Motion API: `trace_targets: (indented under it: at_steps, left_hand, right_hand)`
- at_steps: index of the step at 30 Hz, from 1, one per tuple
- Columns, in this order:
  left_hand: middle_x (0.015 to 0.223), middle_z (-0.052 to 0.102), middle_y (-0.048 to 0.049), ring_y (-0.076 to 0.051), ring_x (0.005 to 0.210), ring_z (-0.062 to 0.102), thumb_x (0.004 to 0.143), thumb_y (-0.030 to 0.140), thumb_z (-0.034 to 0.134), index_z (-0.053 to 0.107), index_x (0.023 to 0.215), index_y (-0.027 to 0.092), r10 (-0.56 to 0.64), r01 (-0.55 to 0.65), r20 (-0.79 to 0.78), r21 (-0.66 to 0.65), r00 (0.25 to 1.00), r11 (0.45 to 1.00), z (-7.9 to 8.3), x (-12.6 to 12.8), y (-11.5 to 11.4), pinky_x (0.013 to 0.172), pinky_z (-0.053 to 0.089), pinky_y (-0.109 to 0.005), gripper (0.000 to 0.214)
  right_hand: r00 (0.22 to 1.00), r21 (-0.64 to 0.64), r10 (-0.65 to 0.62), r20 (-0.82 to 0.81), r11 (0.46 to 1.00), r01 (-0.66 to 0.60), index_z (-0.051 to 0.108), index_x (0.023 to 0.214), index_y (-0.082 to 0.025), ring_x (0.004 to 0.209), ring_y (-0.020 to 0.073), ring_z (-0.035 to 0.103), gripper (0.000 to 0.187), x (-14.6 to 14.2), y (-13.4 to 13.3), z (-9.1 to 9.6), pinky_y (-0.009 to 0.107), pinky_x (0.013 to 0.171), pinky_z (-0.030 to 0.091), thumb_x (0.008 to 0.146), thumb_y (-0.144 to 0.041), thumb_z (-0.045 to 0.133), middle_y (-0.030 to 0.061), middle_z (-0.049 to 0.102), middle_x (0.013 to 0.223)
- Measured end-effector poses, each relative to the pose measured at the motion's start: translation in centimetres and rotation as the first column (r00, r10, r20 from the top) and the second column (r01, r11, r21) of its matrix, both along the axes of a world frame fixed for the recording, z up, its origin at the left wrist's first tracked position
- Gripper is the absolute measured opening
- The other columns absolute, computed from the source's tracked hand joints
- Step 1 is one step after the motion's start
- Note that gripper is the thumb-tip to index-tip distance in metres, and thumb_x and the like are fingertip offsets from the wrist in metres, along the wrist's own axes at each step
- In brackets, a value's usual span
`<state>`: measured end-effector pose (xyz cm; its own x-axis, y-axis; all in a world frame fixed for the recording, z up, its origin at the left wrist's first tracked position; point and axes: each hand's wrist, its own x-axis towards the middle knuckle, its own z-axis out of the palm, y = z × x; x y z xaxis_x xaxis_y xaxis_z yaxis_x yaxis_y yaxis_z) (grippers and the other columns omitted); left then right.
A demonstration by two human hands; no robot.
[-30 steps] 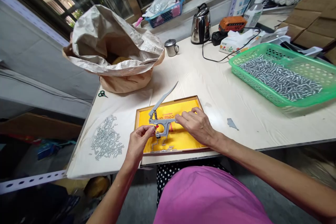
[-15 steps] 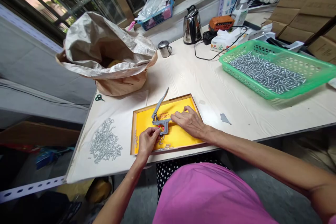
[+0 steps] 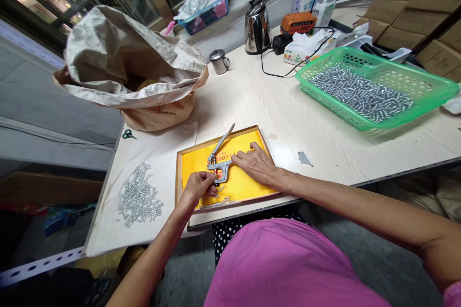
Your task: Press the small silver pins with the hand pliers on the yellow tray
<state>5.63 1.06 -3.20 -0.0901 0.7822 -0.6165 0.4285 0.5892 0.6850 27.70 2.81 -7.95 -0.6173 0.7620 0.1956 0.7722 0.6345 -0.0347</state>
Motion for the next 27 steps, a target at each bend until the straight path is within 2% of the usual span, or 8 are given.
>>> trace_targets:
  at_steps: [4, 6, 9, 12, 15, 20, 23, 27]
  left_hand:
    - [0.046, 0.062, 0.0007, -0.01, 0.039, 0.059, 0.089, 0.019, 0.062, 0.065, 0.073, 0.013, 0.002, -0.001, 0.009, -0.024, 1.0, 1.0, -0.4, -0.2, 0.1, 0.047, 0.052, -0.018, 0.017]
    - [0.047, 0.062, 0.0009, -0.009, 0.039, 0.059, 0.088, 0.022, 0.065, 0.065, 0.073, 0.013, 0.011, -0.011, 0.012, -0.024, 1.0, 1.0, -0.7, -0.4, 0.1, 0.047, 0.052, -0.018, 0.017]
    - [0.047, 0.063, 0.0009, -0.01, 0.039, 0.059, 0.087, 0.023, 0.066, 0.065, 0.073, 0.013, 0.021, -0.021, 0.005, -0.02, 1.0, 1.0, -0.9, -0.4, 0.0, 0.047, 0.053, -0.019, 0.017]
    - [0.047, 0.063, 0.0011, -0.01, 0.039, 0.059, 0.089, 0.021, 0.062, 0.065, 0.075, 0.013, 0.025, -0.025, -0.015, -0.012, 1.0, 1.0, -0.7, -0.3, -0.2, 0.046, 0.052, -0.018, 0.017]
    - [0.045, 0.062, 0.0017, -0.011, 0.039, 0.059, 0.09, 0.021, 0.06, 0.065, 0.075, 0.013, 0.029, -0.028, -0.033, 0.03, 0.999, 0.999, -0.6, 0.0, -0.4, 0.046, 0.051, -0.019, 0.017]
    - [0.046, 0.062, 0.0013, -0.012, 0.04, 0.061, 0.086, 0.024, 0.064, 0.065, 0.075, 0.013, 0.045, -0.042, -0.048, 0.066, 0.998, 0.997, -0.7, 0.1, -0.8, 0.047, 0.05, -0.019, 0.016]
    - [0.045, 0.062, 0.0015, -0.012, 0.041, 0.061, 0.084, 0.029, 0.067, 0.065, 0.075, 0.013, 0.069, -0.067, -0.037, 0.067, 0.997, 0.995, -0.8, 0.2, -0.9, 0.048, 0.05, -0.019, 0.018]
    - [0.047, 0.063, 0.0008, -0.012, 0.042, 0.061, 0.082, 0.036, 0.07, 0.065, 0.076, 0.013, 0.088, -0.086, -0.025, 0.077, 0.996, 0.993, -0.7, 0.3, -1.0, 0.049, 0.05, -0.02, 0.023]
  right_hand:
    - [0.999, -0.029, -0.041, 0.026, 0.999, 0.041, 0.062, 0.106, -0.019, 0.081, 0.0207, 0.057, 0.021, -0.1, 0.0, 0.6, 0.041, 0.084, 0.028, 0.099, -0.02, 0.042, 0.0068, 0.068, 0.093]
    - [0.999, -0.045, -0.054, 0.007, 0.997, 0.055, 0.063, 0.107, -0.02, 0.096, 0.0258, 0.057, 0.02, 0.1, 0.4, 1.2, 0.043, 0.088, 0.03, 0.097, -0.032, 0.051, 0.0107, 0.066, 0.11]
    - [0.997, 0.0, -0.016, -0.07, 1.0, 0.016, 0.054, 0.13, -0.019, 0.129, 0.0364, 0.041, 0.056, 0.7, 1.7, 1.9, 0.054, 0.103, 0.027, 0.087, -0.051, 0.065, 0.0174, 0.045, 0.147]
    - [0.993, 0.031, 0.073, -0.094, 0.997, -0.07, 0.039, 0.145, -0.015, 0.144, 0.041, 0.017, 0.088, 1.1, 3.9, 2.1, 0.063, 0.112, 0.013, 0.077, -0.063, 0.069, 0.0213, 0.028, 0.157]
    - [0.99, -0.032, 0.135, -0.033, 0.99, -0.136, 0.04, 0.145, -0.016, 0.144, 0.0429, 0.016, 0.094, 1.1, 5.9, 2.2, 0.068, 0.111, 0.01, 0.073, -0.071, 0.066, 0.0217, 0.034, 0.154]
    - [0.988, -0.09, 0.15, 0.03, 0.985, -0.147, 0.038, 0.146, -0.016, 0.136, 0.0416, 0.029, 0.099, 0.4, 7.0, 3.0, 0.069, 0.107, 0.016, 0.069, -0.07, 0.068, 0.0201, 0.048, 0.142]
    - [0.99, -0.099, 0.14, 0.025, 0.986, -0.137, 0.039, 0.144, -0.011, 0.122, 0.0374, 0.042, 0.099, 0.1, 6.8, 3.5, 0.062, 0.102, 0.025, 0.069, -0.066, 0.069, 0.0196, 0.054, 0.132]
    - [0.99, -0.095, 0.142, 0.015, 0.986, -0.14, 0.047, 0.136, -0.01, 0.11, 0.0332, 0.046, 0.088, 0.2, 6.7, 3.5, 0.051, 0.094, 0.03, 0.07, -0.063, 0.07, 0.0168, 0.058, 0.123]
